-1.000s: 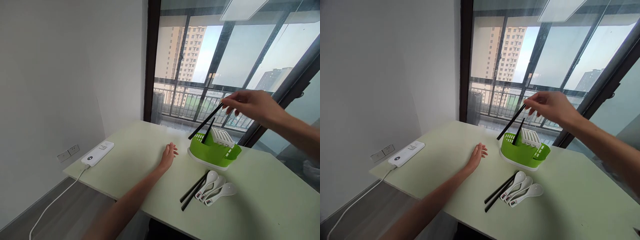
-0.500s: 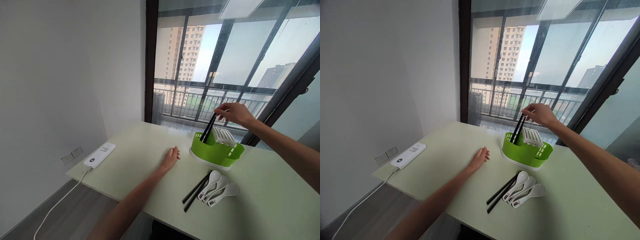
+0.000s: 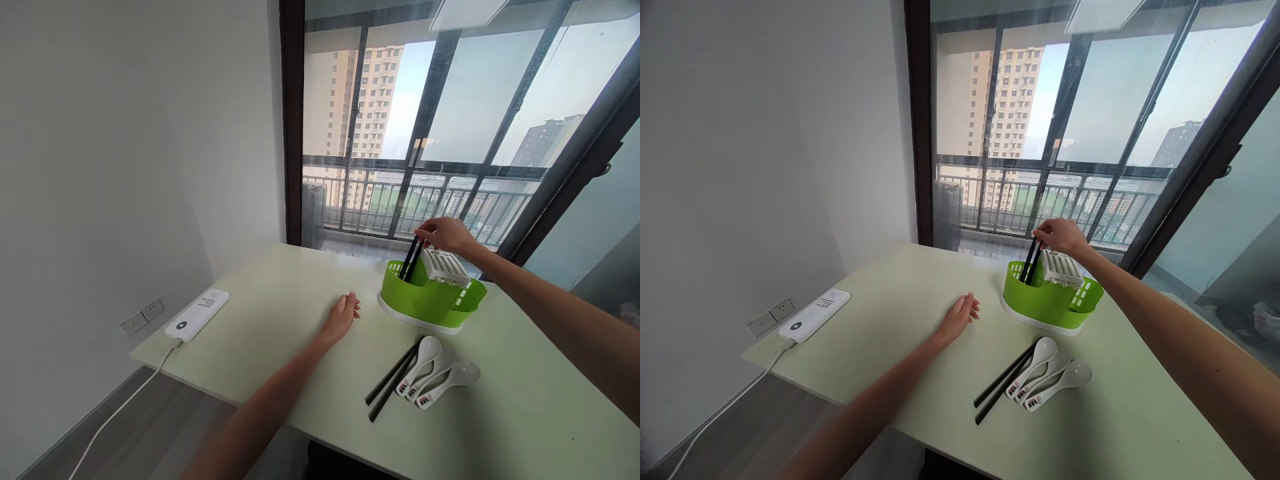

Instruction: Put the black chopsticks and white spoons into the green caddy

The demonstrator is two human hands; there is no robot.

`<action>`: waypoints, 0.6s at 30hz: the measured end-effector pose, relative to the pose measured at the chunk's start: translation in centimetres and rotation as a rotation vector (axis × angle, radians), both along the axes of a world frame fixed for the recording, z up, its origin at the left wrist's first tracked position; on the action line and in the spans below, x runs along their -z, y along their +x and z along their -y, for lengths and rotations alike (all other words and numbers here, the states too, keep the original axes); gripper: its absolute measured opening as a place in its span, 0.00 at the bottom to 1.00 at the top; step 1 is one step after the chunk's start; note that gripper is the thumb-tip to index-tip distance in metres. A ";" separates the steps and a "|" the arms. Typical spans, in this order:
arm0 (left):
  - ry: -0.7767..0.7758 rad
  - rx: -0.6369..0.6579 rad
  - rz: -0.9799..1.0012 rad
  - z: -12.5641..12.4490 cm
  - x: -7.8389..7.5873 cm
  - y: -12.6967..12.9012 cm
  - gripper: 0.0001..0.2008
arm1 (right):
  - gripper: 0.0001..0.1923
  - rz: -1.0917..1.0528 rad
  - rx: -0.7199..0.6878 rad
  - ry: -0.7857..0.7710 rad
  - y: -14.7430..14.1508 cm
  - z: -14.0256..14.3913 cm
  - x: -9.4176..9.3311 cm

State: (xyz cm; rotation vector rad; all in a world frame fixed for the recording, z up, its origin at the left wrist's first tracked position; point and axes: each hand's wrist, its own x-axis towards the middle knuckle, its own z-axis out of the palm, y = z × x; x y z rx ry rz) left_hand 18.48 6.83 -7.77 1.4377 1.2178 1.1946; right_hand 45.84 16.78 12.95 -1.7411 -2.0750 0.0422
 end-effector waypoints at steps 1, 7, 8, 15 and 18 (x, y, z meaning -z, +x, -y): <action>0.002 -0.001 -0.002 0.0 0.0 0.0 0.35 | 0.17 0.014 0.017 0.009 0.1 0.1 0.0; 0.017 0.005 -0.013 0.0 0.1 0.0 0.35 | 0.19 0.146 0.089 0.146 -0.3 1.3 -0.8; 0.018 0.006 -0.014 0.0 0.1 0.0 0.35 | 0.19 0.179 0.070 0.168 -0.6 1.7 -1.1; 0.023 0.030 -0.034 0.0 0.1 -0.1 0.34 | 0.12 0.499 -0.426 0.090 -3.8 6.5 -0.2; 0.028 0.032 -0.048 0.1 0.0 -0.1 0.33 | 0.11 0.632 -0.641 0.026 -5.3 9.5 2.0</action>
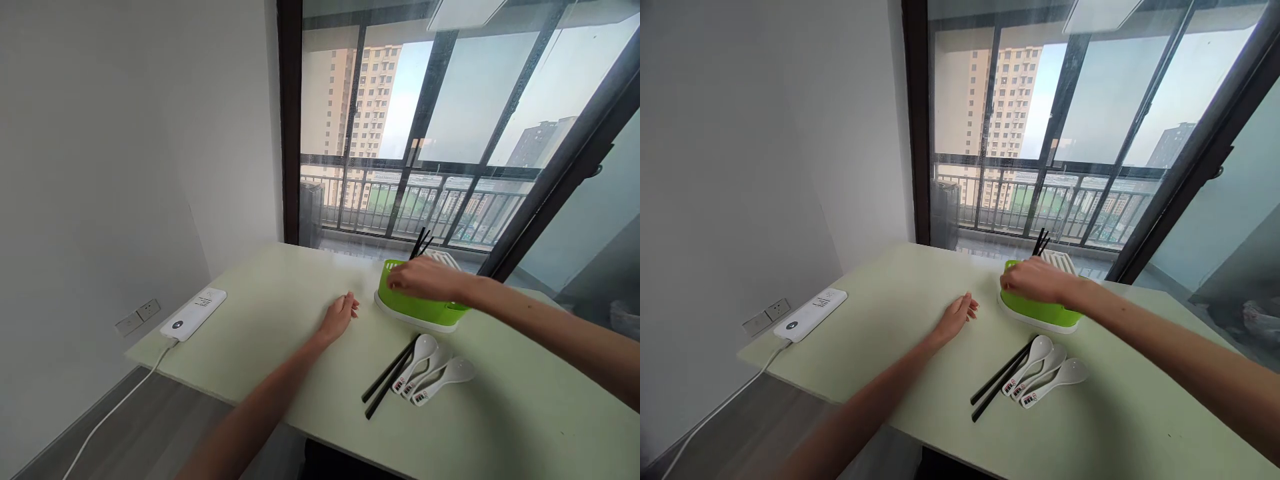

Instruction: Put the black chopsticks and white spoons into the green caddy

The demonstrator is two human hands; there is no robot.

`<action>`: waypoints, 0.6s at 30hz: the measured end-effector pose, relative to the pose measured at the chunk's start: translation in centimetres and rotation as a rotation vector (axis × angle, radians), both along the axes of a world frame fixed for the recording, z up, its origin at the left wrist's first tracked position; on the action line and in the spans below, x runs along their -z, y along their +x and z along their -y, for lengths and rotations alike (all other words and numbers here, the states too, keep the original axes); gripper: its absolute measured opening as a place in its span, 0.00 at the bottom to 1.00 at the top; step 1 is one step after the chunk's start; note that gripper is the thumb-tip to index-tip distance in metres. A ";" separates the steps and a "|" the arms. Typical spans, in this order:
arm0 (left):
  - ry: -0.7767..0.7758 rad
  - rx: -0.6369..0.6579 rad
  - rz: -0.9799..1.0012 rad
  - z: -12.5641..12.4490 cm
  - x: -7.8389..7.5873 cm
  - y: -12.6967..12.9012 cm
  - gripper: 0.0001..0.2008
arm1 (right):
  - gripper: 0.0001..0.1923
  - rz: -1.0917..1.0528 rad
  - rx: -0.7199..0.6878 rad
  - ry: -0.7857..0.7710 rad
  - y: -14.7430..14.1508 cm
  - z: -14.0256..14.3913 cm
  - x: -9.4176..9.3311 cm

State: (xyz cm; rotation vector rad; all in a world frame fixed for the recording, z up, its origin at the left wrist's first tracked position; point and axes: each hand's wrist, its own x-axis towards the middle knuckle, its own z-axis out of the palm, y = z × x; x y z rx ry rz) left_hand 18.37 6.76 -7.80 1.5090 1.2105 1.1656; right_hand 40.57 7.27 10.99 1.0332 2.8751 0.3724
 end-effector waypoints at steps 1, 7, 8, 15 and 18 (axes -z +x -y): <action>0.002 -0.001 -0.005 0.0 0.0 0.0 0.33 | 0.12 0.039 -0.044 -0.018 -0.4 1.0 0.8; 0.008 -0.012 -0.038 0.1 -0.1 0.1 0.32 | 0.06 0.197 -0.209 -0.124 -1.9 5.7 5.3; 0.009 -0.012 -0.042 0.1 -0.1 0.2 0.31 | 0.06 0.212 -0.226 -0.138 -2.1 6.3 5.9; 0.015 -0.007 -0.063 0.1 -0.2 0.1 0.31 | 0.06 0.261 -0.287 -0.194 -2.8 9.2 8.0; 0.018 -0.001 -0.067 0.2 -0.3 0.1 0.31 | 0.08 0.239 -0.318 -0.219 -3.0 9.8 8.6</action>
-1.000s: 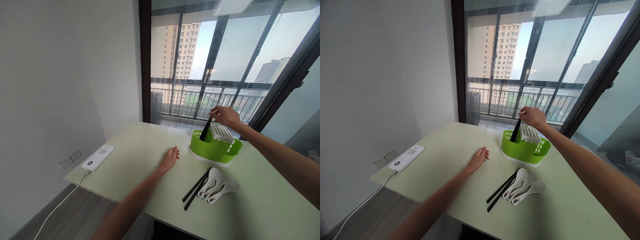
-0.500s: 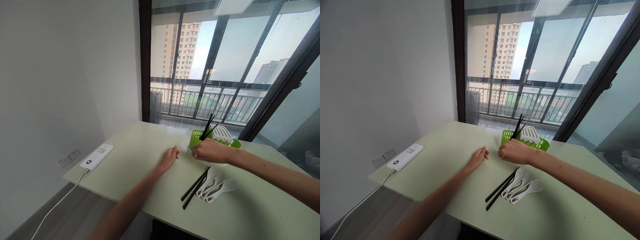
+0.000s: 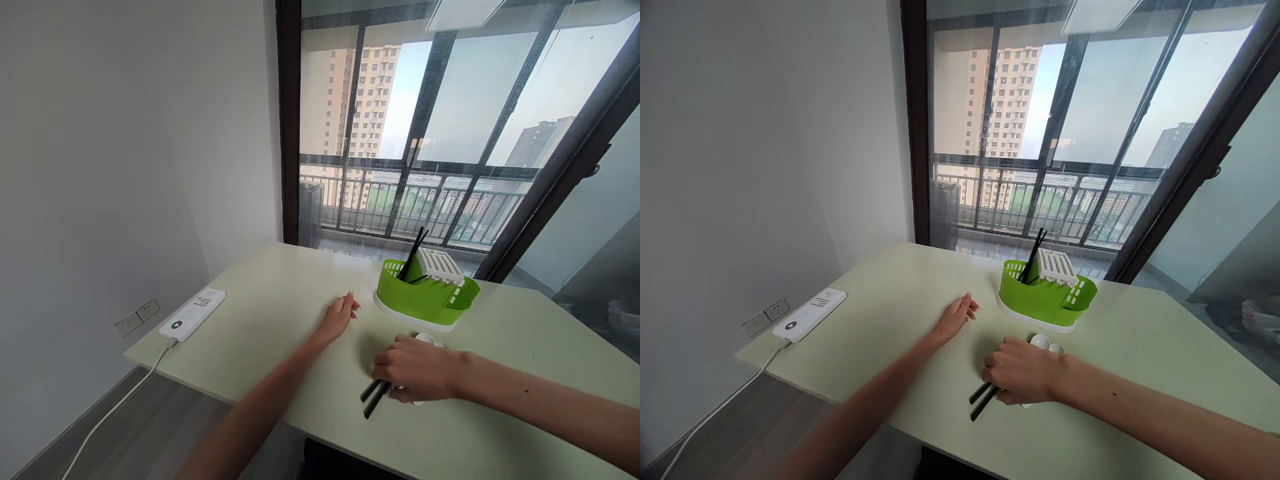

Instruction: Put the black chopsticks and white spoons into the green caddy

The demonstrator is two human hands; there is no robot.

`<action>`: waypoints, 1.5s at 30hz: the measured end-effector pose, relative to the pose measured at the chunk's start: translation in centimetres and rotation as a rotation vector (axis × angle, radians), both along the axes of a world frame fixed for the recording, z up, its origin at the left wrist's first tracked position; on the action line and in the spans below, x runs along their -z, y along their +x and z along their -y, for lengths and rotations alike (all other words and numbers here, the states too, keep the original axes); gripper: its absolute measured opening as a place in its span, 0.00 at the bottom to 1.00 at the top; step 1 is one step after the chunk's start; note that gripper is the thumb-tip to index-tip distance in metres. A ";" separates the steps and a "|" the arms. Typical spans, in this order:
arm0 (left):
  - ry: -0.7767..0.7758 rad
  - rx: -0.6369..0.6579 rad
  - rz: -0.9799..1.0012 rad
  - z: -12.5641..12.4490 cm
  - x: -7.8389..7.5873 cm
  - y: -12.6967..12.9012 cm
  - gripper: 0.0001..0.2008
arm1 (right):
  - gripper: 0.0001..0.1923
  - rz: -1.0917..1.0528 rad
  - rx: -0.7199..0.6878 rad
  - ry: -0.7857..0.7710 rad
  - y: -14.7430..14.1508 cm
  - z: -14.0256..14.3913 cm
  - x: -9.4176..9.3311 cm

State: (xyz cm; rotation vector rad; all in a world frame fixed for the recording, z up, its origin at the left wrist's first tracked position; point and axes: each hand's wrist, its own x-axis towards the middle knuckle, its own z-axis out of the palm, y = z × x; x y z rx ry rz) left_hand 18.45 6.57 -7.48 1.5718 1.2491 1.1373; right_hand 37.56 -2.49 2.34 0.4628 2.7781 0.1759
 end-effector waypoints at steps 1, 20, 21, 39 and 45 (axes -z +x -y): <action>0.001 0.001 -0.001 0.0 0.0 0.0 0.30 | 0.09 -0.006 -0.010 -0.008 -0.1 0.1 0.3; -0.001 0.055 0.007 0.1 -0.2 0.0 0.30 | 0.09 -0.047 -0.206 0.147 -2.2 0.3 1.4; -0.001 0.067 0.010 0.1 -0.2 0.1 0.29 | 0.09 -0.047 -0.206 0.172 -2.2 0.2 0.9; -0.555 0.500 0.357 1.6 -3.6 -2.2 0.14 | 0.13 -0.150 -0.177 0.454 -2.6 -0.3 -1.3; -0.545 0.424 0.478 1.0 -3.0 -2.1 0.14 | 0.09 -0.171 -0.069 0.370 -1.8 -1.2 -2.0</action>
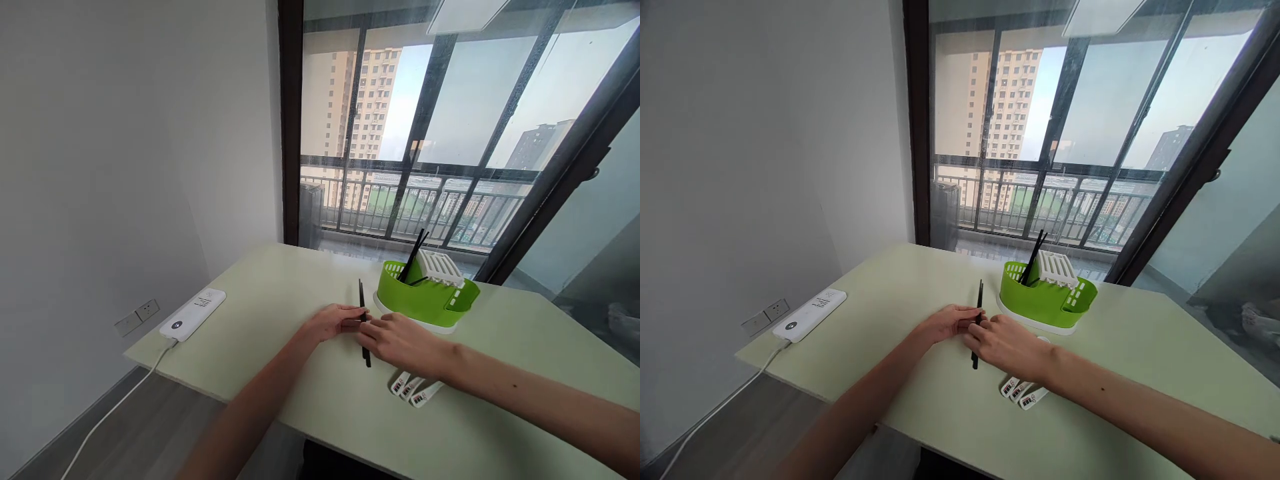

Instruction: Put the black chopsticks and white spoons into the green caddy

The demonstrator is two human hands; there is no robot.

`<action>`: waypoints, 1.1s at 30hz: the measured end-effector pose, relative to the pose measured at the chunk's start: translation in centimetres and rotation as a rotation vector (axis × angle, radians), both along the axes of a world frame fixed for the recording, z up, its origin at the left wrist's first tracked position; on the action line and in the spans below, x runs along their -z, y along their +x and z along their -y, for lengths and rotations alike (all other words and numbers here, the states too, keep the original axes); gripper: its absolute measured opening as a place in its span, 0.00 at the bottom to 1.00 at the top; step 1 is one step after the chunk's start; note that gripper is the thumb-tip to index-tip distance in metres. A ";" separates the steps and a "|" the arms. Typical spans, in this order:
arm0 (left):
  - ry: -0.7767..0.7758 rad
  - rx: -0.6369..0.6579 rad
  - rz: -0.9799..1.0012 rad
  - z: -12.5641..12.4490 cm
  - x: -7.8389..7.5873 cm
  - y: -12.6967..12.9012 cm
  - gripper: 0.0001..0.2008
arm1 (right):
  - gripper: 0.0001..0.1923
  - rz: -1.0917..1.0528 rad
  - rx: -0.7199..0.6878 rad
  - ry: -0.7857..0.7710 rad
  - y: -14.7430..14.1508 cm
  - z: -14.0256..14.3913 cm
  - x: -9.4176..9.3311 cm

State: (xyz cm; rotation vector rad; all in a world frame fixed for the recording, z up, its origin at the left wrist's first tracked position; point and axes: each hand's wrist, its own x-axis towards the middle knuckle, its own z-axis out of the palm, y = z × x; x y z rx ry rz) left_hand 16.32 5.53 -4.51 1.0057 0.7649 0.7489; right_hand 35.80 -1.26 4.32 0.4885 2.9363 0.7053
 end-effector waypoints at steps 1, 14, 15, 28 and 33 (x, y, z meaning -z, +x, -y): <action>0.005 -0.028 0.012 -0.2 0.2 0.0 0.15 | 0.10 -0.021 0.061 -0.034 0.3 -0.2 -0.3; 0.030 -0.131 0.042 -0.4 0.6 -0.1 0.20 | 0.16 -0.255 0.727 -0.238 7.4 -11.0 -7.7; 0.031 -0.132 0.043 -0.4 0.6 -0.1 0.21 | 0.18 -0.292 0.757 -0.211 7.7 -11.8 -8.1; 0.020 -0.127 0.032 -0.2 0.3 0.0 0.20 | 0.18 -0.419 0.858 -0.150 9.1 -14.6 -7.8; 0.030 -0.123 0.035 -0.2 0.4 0.1 0.20 | 0.16 -0.468 0.843 -0.169 8.7 -13.9 -7.9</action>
